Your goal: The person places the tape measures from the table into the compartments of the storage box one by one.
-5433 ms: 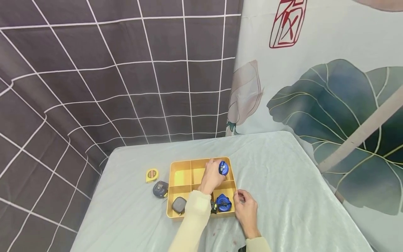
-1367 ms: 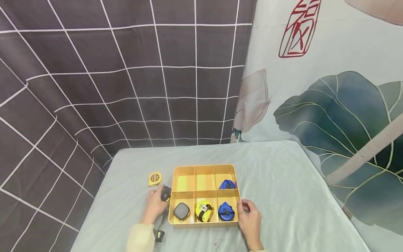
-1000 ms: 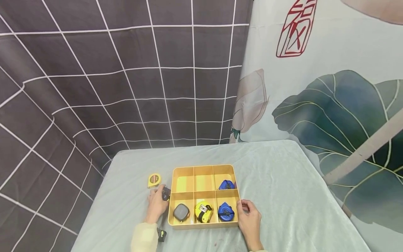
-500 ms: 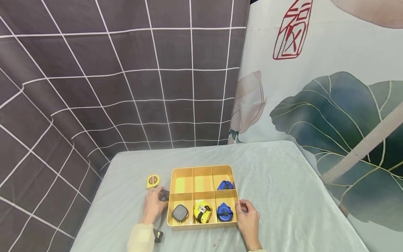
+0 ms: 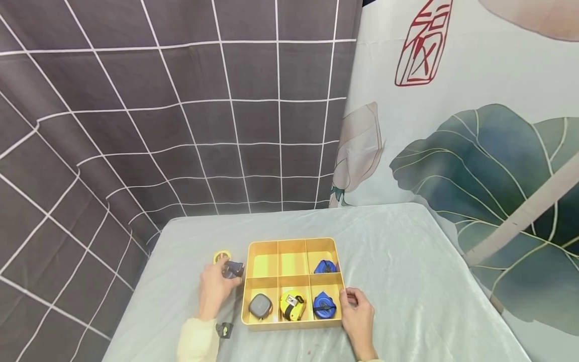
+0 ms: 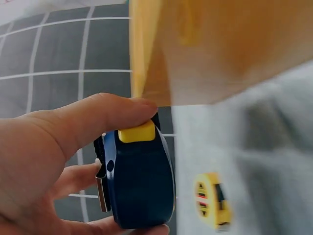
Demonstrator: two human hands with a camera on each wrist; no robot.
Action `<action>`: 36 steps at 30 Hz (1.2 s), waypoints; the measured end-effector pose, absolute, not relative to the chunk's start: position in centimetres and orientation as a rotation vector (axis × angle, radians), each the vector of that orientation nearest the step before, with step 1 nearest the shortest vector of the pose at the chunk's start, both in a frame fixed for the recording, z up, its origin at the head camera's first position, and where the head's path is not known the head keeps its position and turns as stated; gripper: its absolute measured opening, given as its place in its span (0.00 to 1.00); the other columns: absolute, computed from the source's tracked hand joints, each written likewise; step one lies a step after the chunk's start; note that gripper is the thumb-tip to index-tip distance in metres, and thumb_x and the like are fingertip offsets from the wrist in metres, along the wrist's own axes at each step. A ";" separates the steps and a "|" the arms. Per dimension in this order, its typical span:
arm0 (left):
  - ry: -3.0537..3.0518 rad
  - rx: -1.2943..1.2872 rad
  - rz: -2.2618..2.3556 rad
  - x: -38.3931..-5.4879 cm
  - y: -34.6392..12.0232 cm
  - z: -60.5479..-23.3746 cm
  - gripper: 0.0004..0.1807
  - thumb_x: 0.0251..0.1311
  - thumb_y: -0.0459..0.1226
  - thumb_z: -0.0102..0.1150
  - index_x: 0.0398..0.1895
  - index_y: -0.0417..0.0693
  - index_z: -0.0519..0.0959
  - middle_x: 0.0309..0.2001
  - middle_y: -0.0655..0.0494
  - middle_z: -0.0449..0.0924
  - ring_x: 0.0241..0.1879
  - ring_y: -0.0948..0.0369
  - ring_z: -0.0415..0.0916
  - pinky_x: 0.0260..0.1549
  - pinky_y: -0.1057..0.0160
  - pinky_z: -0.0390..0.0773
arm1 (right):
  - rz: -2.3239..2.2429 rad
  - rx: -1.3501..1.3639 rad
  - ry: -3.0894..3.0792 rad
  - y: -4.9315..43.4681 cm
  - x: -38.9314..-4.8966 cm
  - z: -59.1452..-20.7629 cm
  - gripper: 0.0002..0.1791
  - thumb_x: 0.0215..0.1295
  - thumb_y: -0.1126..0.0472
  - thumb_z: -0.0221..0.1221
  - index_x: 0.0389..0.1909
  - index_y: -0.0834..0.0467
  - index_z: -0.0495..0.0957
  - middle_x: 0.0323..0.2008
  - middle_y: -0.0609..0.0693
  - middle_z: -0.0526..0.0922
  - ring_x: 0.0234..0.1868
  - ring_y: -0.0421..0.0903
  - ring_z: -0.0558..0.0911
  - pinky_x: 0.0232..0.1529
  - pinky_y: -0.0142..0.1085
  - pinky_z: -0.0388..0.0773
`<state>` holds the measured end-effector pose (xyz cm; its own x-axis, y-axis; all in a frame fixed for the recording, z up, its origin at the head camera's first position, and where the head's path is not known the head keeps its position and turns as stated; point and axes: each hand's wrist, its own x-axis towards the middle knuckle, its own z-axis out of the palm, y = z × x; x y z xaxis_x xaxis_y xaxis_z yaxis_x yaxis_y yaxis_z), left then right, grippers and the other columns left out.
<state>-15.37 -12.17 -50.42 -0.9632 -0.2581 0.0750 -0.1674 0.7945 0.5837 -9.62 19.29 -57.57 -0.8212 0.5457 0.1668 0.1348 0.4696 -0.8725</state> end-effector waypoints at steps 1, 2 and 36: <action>-2.834 0.340 -0.891 -15.4 -12.0 -50.0 0.37 0.33 0.42 0.71 0.55 0.49 0.75 0.45 0.38 0.71 0.39 0.44 0.69 0.29 0.49 0.71 | 1.307 -0.572 -2.299 19.3 -9.6 -57.6 0.07 0.56 0.60 0.61 0.29 0.60 0.81 0.23 0.50 0.81 0.22 0.33 0.74 0.26 0.22 0.66; -2.833 0.339 -0.881 -15.4 -11.9 -49.6 0.36 0.33 0.43 0.72 0.55 0.50 0.75 0.45 0.38 0.71 0.40 0.43 0.70 0.30 0.49 0.72 | 1.306 -0.576 -2.301 19.3 -9.6 -57.6 0.07 0.56 0.59 0.61 0.29 0.60 0.81 0.22 0.50 0.81 0.22 0.33 0.74 0.26 0.22 0.66; -2.932 -0.159 -0.863 -18.4 -0.4 -48.1 0.32 0.28 0.39 0.75 0.47 0.51 0.79 0.35 0.47 0.73 0.35 0.52 0.69 0.22 0.56 0.72 | 1.305 -0.508 -2.292 19.3 -9.7 -57.6 0.06 0.54 0.65 0.60 0.33 0.61 0.81 0.25 0.51 0.81 0.22 0.34 0.75 0.26 0.20 0.68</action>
